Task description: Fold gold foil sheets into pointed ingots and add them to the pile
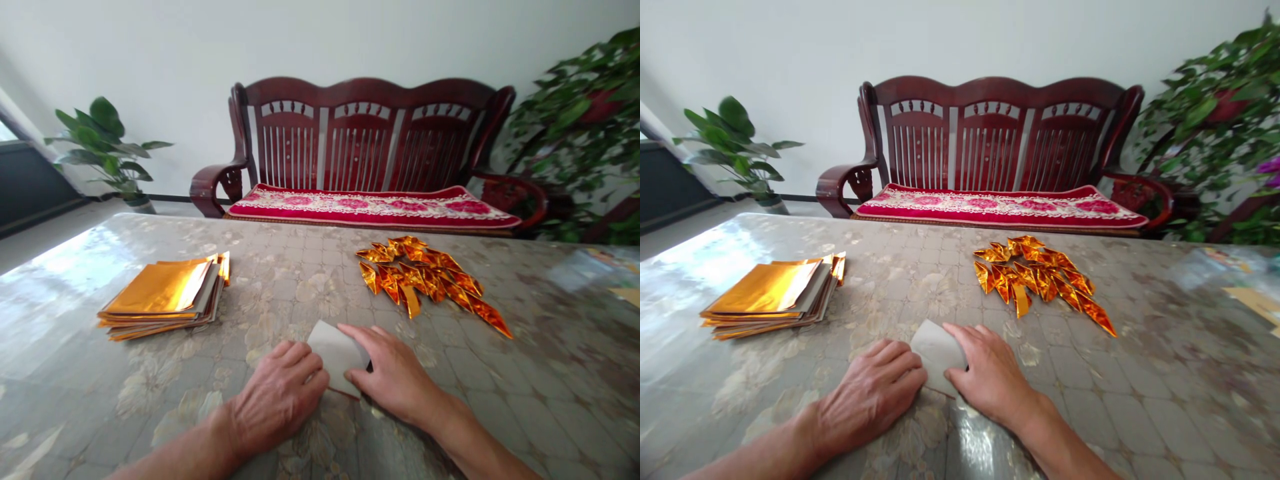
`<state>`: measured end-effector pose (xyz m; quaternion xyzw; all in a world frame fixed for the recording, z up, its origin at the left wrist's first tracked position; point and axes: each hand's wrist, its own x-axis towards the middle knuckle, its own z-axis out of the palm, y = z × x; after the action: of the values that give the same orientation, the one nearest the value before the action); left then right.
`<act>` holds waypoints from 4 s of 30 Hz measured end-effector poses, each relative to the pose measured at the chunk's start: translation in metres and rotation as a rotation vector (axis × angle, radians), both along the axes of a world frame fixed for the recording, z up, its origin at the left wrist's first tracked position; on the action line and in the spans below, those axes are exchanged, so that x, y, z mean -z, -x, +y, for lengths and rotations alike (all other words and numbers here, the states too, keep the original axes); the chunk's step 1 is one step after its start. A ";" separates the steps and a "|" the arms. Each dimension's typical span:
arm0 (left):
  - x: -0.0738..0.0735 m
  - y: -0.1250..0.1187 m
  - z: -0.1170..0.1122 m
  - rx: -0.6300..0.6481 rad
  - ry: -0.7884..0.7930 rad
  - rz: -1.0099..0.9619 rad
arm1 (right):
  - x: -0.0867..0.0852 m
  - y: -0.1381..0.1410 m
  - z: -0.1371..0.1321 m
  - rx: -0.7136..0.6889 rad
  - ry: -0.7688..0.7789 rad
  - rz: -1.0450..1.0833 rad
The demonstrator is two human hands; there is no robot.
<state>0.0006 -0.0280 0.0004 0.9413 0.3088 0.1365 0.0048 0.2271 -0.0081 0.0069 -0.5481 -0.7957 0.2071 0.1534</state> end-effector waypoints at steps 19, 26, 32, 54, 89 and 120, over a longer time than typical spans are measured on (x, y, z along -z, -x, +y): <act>0.006 -0.012 -0.012 -0.077 0.021 0.112 | 0.006 0.020 0.015 0.140 -0.097 0.065; 0.006 -0.014 -0.016 -0.133 0.057 0.123 | 0.016 0.017 0.006 -0.086 -0.401 -0.002; 0.003 -0.014 -0.018 -0.184 0.080 0.133 | 0.016 0.017 0.000 -0.208 -0.454 -0.077; 0.004 -0.016 -0.022 -0.222 0.075 0.123 | 0.012 0.017 -0.006 -0.284 -0.407 -0.101; -0.003 -0.020 -0.024 -0.293 0.064 0.234 | 0.011 -0.020 0.010 -0.375 -0.124 0.196; -0.005 0.006 0.021 -0.123 -0.004 -0.296 | -0.001 0.018 -0.007 -0.476 -0.287 -0.018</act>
<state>-0.0052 -0.0066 0.0055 0.8902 0.3616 0.2742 0.0399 0.2089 -0.0152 0.0082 -0.3202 -0.9246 0.1177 0.1693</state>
